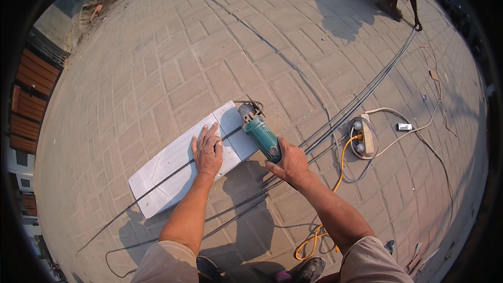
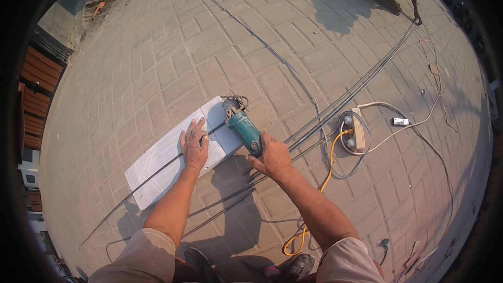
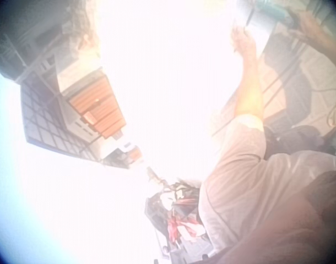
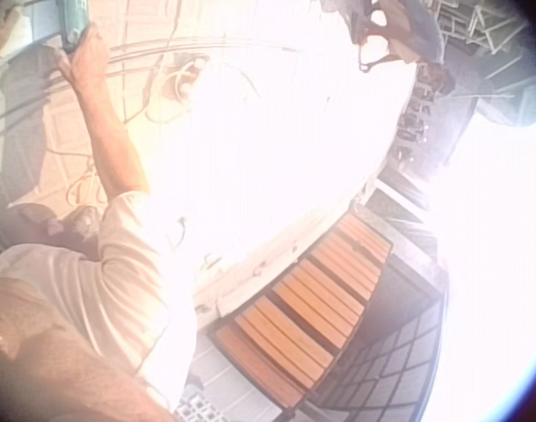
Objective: The person uses an angle grinder to cut several metal rods placed on a white rectangular block. They repeatedly position each rod, cut it, and move the cut pieces aside. A second person is visible in the background working on the ground.
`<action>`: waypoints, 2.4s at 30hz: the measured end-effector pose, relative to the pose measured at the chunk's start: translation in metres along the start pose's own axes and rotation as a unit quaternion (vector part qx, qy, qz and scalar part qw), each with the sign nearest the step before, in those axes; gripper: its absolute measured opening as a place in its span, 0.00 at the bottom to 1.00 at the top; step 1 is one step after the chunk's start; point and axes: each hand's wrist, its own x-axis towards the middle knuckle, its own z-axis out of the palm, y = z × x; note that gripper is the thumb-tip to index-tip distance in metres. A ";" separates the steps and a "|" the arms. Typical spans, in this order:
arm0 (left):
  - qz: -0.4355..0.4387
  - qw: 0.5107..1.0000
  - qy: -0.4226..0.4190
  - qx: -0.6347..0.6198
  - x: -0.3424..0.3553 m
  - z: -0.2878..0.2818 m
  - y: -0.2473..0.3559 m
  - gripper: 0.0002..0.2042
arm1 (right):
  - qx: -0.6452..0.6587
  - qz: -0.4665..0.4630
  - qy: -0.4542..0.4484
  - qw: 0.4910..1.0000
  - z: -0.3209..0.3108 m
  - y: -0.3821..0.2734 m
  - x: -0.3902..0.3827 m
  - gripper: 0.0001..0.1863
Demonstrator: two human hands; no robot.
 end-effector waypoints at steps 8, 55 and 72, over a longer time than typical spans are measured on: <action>-0.005 1.000 -0.007 0.001 0.000 -0.002 0.001 0.05 | 0.007 -0.007 0.006 1.000 0.001 0.000 0.000 0.35; 0.000 1.000 0.004 0.001 0.000 -0.001 0.003 0.04 | 0.000 0.016 0.002 1.000 -0.004 -0.008 0.000 0.34; 0.000 1.000 0.002 0.002 0.000 0.000 0.001 0.04 | -0.010 0.013 -0.005 1.000 -0.003 -0.006 -0.002 0.34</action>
